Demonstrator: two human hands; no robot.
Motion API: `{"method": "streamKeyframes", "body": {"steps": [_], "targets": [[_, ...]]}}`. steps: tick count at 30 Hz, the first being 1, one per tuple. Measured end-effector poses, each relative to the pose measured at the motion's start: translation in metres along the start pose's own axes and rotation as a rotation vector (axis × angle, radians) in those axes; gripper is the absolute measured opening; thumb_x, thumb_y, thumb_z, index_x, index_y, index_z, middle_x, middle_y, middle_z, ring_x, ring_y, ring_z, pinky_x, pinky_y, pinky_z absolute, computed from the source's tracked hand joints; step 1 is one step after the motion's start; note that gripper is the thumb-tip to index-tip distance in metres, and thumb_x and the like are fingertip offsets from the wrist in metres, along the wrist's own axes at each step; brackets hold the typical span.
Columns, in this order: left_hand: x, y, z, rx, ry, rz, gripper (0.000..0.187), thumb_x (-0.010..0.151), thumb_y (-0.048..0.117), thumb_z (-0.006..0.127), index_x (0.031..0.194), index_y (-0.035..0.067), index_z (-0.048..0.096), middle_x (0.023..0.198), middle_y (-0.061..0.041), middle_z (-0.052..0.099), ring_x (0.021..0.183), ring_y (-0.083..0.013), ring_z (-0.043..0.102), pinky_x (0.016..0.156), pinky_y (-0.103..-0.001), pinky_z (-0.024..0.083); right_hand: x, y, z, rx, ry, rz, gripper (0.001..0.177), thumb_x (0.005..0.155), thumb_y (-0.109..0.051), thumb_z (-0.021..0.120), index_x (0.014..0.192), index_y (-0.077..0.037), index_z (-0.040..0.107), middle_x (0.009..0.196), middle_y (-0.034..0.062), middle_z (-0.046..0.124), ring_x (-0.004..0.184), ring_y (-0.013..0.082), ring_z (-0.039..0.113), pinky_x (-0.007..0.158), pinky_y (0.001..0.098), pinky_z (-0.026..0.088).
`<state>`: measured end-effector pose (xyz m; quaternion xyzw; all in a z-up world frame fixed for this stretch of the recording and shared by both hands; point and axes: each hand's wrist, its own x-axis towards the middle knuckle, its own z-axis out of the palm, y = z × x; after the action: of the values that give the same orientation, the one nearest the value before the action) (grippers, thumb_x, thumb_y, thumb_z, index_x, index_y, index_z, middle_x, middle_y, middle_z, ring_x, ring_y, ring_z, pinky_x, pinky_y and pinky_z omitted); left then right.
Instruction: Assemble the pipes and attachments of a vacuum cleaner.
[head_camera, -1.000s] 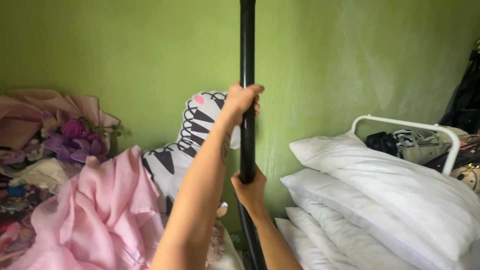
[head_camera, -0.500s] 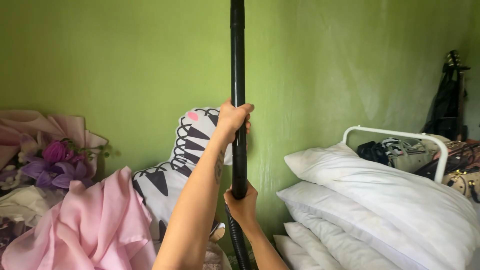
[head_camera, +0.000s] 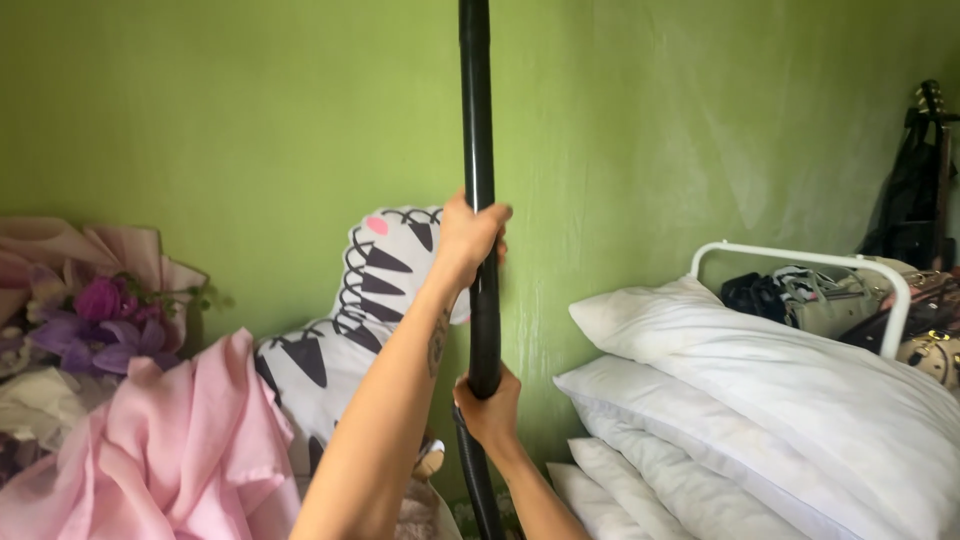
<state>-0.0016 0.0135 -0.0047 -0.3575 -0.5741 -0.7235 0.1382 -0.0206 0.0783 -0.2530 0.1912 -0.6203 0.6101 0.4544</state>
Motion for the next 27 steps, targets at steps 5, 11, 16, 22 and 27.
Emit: {"method": "streamKeyframes", "body": {"steps": [5, 11, 16, 22, 27], "targets": [[-0.014, 0.021, 0.028, -0.021, 0.016, 0.053, 0.021, 0.082, 0.004, 0.064, 0.097, 0.004, 0.049, 0.062, -0.006, 0.056, 0.043, -0.0158, 0.055, 0.039, -0.035, 0.049, 0.004, -0.035, -0.024, 0.016, 0.044, -0.051, 0.011, 0.075, 0.007, 0.067, 0.075, -0.002, 0.060, 0.059, 0.0051, 0.062, 0.050, 0.0128, 0.061, 0.047, 0.0306, 0.049], [-0.011, 0.018, 0.061, -0.029, -0.015, 0.025, 0.019, 0.081, 0.004, 0.063, 0.096, 0.004, 0.051, 0.062, -0.006, 0.056, 0.043, -0.0161, 0.056, 0.039, -0.035, 0.049, 0.007, -0.043, -0.051, -0.003, 0.067, -0.063, 0.010, 0.077, 0.007, 0.066, 0.074, 0.000, 0.059, 0.058, 0.0058, 0.062, 0.049, 0.0133, 0.060, 0.048, 0.0307, 0.048], [0.008, 0.001, 0.076, -0.008, -0.006, -0.005, 0.018, 0.081, 0.004, 0.064, 0.095, 0.004, 0.052, 0.063, -0.006, 0.057, 0.043, -0.0163, 0.056, 0.039, -0.035, 0.049, 0.018, -0.029, -0.066, 0.064, 0.089, 0.038, 0.008, 0.076, 0.006, 0.064, 0.075, -0.001, 0.059, 0.057, 0.0056, 0.062, 0.047, 0.0139, 0.062, 0.048, 0.0312, 0.051], [-0.003, -0.038, 0.068, -0.011, 0.014, 0.000, 0.021, 0.081, 0.005, 0.066, 0.096, 0.002, 0.052, 0.062, -0.007, 0.056, 0.041, -0.0170, 0.055, 0.037, -0.036, 0.048, 0.002, 0.023, -0.078, -0.062, -0.005, 0.002, 0.011, 0.079, 0.007, 0.065, 0.071, 0.001, 0.061, 0.057, 0.0069, 0.064, 0.050, 0.0144, 0.063, 0.051, 0.0311, 0.050], [0.016, -0.017, 0.069, 0.058, 0.076, -0.009, 0.023, 0.081, 0.005, 0.067, 0.099, 0.004, 0.053, 0.062, -0.006, 0.058, 0.042, -0.0169, 0.056, 0.038, -0.035, 0.049, 0.029, 0.009, -0.067, 0.061, -0.037, 0.111, 0.011, 0.077, 0.006, 0.066, 0.076, -0.002, 0.058, 0.058, 0.0058, 0.062, 0.050, 0.0135, 0.060, 0.049, 0.0307, 0.049]]}}
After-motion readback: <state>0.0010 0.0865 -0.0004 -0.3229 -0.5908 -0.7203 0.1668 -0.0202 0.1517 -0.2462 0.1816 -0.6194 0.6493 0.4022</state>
